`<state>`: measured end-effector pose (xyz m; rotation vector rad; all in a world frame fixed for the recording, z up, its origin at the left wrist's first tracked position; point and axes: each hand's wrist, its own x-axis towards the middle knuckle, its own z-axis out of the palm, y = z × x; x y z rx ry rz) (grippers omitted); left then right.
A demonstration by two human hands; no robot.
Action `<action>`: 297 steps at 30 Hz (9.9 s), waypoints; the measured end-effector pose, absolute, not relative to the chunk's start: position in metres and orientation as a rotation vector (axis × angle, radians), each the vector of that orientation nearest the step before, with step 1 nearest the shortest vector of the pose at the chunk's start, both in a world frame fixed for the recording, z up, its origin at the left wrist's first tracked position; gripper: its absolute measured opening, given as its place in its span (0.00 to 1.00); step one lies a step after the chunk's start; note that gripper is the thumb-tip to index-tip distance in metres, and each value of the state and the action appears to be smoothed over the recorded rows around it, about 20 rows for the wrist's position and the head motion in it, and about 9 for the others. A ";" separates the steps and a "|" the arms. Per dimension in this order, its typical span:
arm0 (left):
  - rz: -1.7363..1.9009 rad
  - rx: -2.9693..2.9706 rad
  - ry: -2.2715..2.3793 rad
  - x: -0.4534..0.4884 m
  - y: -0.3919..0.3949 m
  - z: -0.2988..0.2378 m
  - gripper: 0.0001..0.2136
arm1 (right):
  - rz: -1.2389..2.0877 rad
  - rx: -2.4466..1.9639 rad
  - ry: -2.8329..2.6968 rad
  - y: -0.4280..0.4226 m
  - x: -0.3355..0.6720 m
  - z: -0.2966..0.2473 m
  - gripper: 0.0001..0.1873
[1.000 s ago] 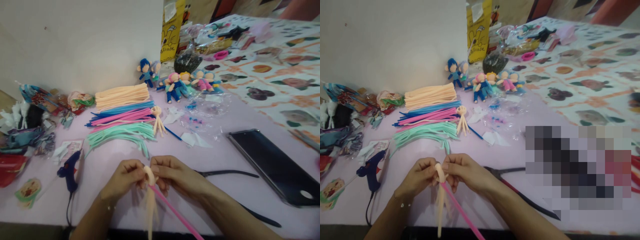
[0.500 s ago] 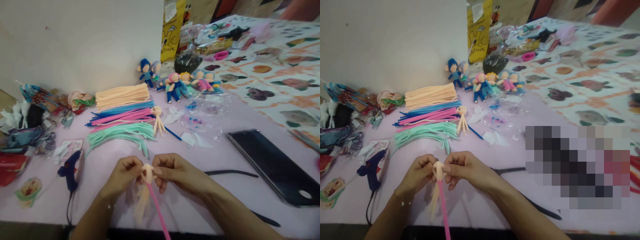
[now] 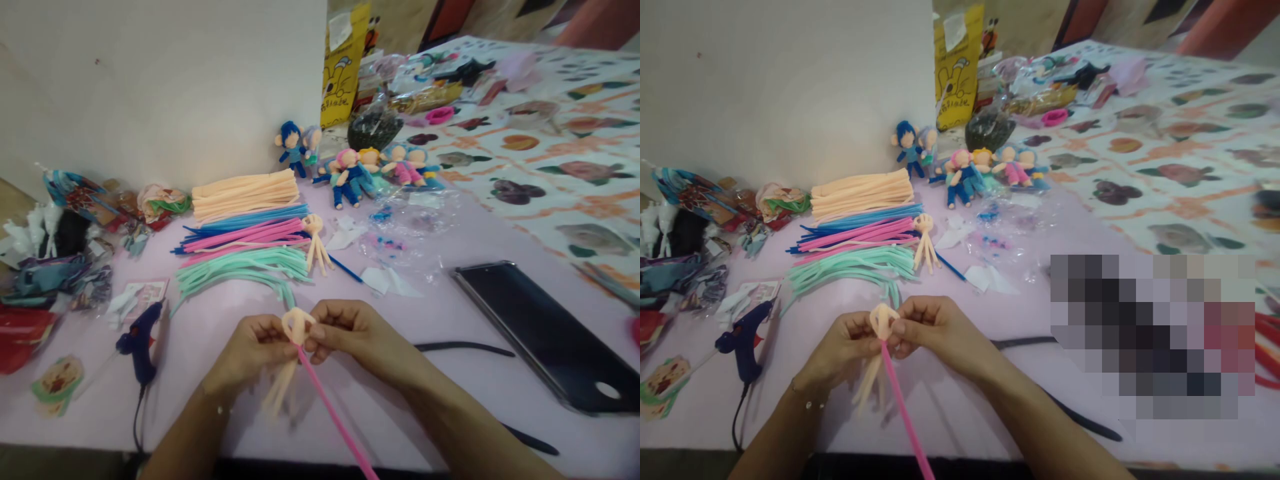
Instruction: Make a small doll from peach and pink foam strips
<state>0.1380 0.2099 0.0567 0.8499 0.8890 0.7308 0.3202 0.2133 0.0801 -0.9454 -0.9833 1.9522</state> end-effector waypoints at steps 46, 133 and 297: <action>0.793 0.731 0.921 0.145 0.207 0.057 0.14 | 0.049 -0.804 -2.128 0.209 0.320 0.070 0.06; 0.936 1.293 0.989 0.138 0.209 0.057 0.07 | 1.978 -0.863 -1.192 0.210 0.326 0.082 0.22; 1.307 1.567 1.392 0.148 0.204 0.049 0.09 | 1.658 -1.027 -1.101 0.204 0.300 0.076 0.18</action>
